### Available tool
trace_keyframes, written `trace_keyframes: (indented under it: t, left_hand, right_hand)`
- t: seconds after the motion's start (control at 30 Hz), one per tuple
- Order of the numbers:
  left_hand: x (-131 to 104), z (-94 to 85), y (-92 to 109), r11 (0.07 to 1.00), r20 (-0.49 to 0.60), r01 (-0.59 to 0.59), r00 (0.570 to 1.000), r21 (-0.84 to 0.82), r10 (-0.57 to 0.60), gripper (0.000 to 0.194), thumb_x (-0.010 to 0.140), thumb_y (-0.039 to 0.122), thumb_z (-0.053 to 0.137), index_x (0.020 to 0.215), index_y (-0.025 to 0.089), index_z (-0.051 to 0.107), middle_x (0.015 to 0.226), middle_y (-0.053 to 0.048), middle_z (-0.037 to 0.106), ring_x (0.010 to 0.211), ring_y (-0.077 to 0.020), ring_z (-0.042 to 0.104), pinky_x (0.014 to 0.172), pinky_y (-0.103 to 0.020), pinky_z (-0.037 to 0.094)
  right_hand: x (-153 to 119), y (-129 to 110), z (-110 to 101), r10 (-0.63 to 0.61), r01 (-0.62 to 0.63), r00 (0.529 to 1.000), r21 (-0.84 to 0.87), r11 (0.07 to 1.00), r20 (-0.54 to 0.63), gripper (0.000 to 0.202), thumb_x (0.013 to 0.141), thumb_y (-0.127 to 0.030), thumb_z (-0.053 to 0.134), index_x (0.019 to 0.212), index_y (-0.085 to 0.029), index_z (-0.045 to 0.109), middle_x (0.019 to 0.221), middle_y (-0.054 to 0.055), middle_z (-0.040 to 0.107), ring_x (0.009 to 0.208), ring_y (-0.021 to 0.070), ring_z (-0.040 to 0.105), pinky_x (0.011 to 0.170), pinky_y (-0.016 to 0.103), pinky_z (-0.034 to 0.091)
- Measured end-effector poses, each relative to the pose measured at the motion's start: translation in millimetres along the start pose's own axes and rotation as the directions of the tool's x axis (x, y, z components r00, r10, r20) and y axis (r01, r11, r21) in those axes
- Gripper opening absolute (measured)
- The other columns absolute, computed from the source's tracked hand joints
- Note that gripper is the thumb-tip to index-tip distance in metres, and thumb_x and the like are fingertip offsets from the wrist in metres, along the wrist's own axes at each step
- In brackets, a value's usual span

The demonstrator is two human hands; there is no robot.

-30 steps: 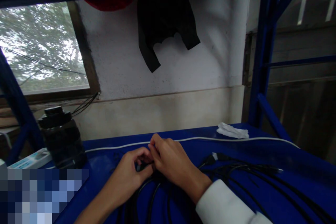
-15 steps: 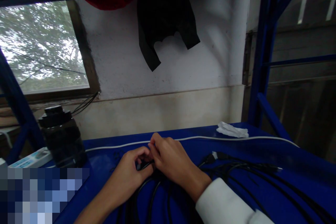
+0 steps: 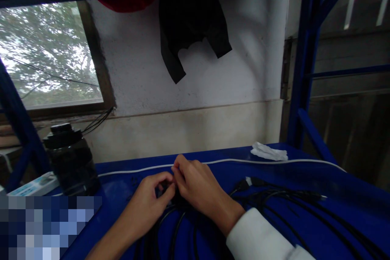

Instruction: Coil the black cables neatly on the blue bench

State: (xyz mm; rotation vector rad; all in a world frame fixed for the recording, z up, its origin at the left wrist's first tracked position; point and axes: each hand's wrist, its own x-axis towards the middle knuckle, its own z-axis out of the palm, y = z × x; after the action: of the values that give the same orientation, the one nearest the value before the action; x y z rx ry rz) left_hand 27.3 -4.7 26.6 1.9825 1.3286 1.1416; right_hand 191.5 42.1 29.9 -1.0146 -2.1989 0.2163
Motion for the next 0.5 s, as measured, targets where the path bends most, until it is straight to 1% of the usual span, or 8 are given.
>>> trace_keyframes:
  t: [0.2, 0.37, 0.5]
  left_hand:
    - [-0.5, 1.0, -1.3, 1.0, 0.005, 0.018, 1.0, 0.002, -0.018, 0.018, 0.094, 0.019, 0.057, 0.091, 0.019, 0.074, 0.084, -0.002, 0.074, 0.076, -0.0183, 0.062, 0.072, -0.028, 0.043]
    - [1.1, 1.3, -2.2, 1.0, 0.01, 0.02, 1.0, -0.007, -0.02, 0.014, 0.093, 0.017, 0.057, 0.088, 0.018, 0.07, 0.084, -0.002, 0.073, 0.078, -0.0185, 0.063, 0.074, -0.029, 0.043]
    - [1.3, 1.8, -2.2, 0.999, 0.013, 0.026, 1.0, -0.031, -0.026, 0.01, 0.091, 0.016, 0.059, 0.088, 0.018, 0.068, 0.087, -0.003, 0.074, 0.081, -0.0187, 0.064, 0.077, -0.029, 0.044]
  right_hand:
    - [0.1, 0.3, -0.2, 0.002, -0.002, 1.0, 0.016, 1.0, 0.004, 0.012, 0.108, -0.025, 0.052, 0.1, -0.022, 0.06, 0.075, -0.002, 0.071, 0.062, 0.0156, 0.064, 0.059, 0.026, 0.033]
    - [0.0, -0.1, -0.5, 0.006, -0.005, 1.0, 0.041, 0.999, -0.016, 0.011, 0.107, -0.026, 0.053, 0.101, -0.022, 0.061, 0.079, 0.0, 0.074, 0.068, 0.0176, 0.068, 0.064, 0.027, 0.038]
    - [0.8, -0.3, -0.6, 0.015, -0.012, 0.999, 0.094, 0.995, -0.032, 0.011, 0.107, -0.025, 0.053, 0.101, -0.022, 0.061, 0.079, 0.0, 0.075, 0.067, 0.0176, 0.069, 0.064, 0.027, 0.039]
